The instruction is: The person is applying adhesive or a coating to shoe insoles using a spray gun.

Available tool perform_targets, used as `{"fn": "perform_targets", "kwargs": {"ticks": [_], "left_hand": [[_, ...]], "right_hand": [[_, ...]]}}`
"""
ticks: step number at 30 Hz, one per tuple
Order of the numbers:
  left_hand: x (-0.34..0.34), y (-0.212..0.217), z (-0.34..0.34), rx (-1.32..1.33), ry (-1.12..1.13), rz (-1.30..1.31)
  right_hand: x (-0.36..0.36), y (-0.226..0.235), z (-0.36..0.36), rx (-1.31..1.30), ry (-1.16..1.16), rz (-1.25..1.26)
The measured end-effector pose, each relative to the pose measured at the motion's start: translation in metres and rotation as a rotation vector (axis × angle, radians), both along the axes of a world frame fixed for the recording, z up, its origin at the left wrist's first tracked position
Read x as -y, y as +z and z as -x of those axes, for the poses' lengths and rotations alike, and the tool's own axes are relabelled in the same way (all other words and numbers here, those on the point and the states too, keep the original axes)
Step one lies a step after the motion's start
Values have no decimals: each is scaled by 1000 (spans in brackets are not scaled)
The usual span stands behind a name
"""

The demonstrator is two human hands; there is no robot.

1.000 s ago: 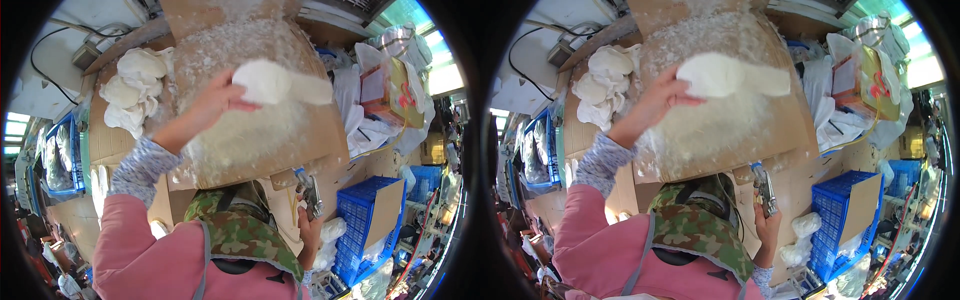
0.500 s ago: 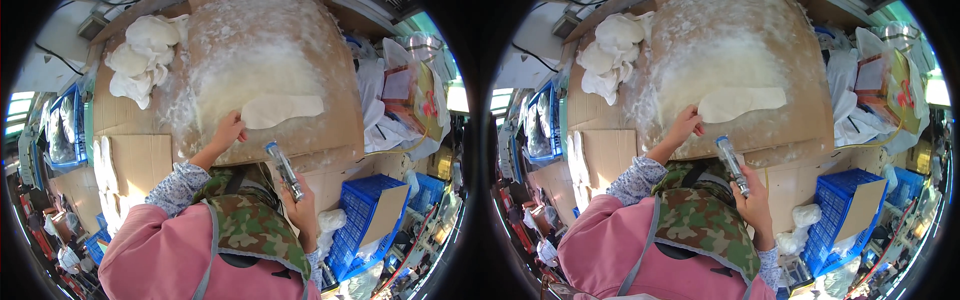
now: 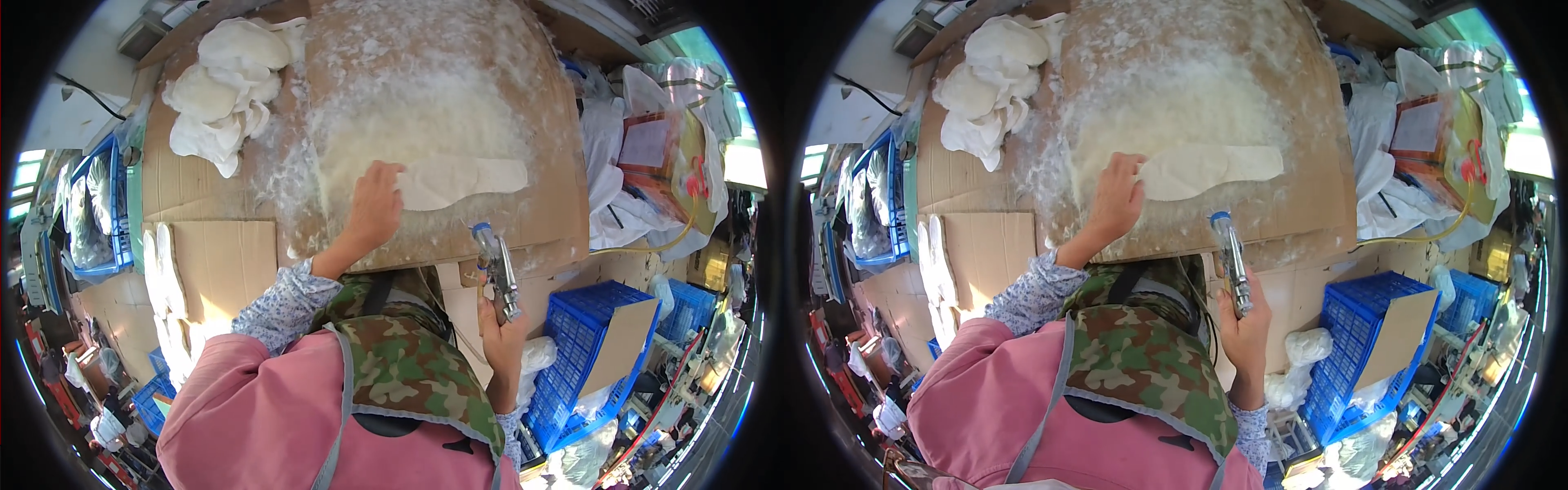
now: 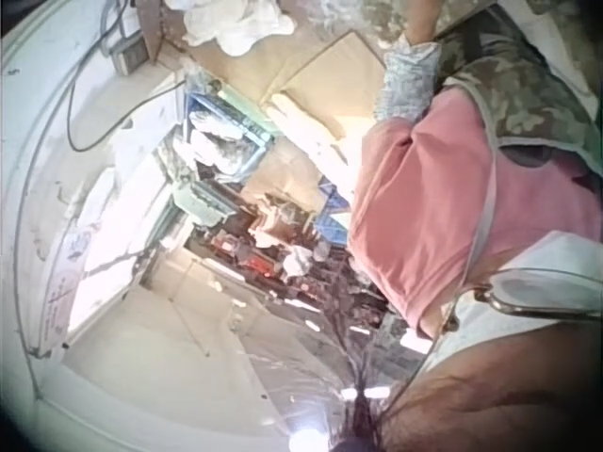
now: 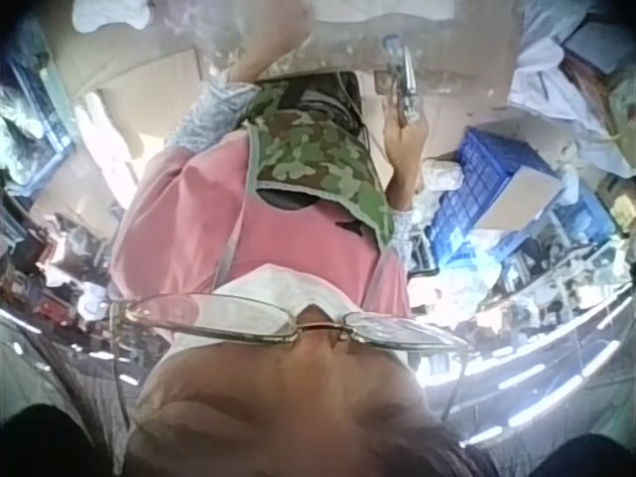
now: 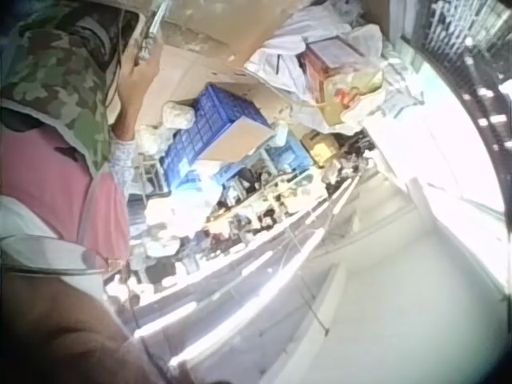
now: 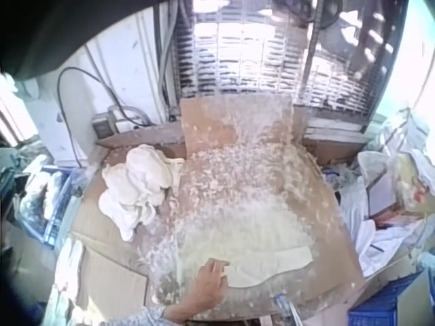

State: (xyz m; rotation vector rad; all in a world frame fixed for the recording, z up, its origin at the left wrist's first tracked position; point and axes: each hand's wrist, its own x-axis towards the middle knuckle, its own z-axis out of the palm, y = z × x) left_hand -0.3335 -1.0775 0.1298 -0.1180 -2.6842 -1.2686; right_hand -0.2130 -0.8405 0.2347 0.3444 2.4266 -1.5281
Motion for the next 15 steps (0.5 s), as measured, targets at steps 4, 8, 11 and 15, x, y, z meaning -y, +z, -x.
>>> {"fn": "perform_targets", "kwargs": {"ticks": [4,8,11,15], "left_hand": [[-20,-10,18,0,-162,324],[-19,-37,21,33,-164,383],[-19,-42,19,-16,-192,280],[-25,-25,20,25,-101,220]], "right_hand": [[1,-6,-2,31,39,-35],[2,-9,-7,20,8,-23],[-2,-8,5,12,54,-44],[-7,-7,49,95,-2,154]]}}
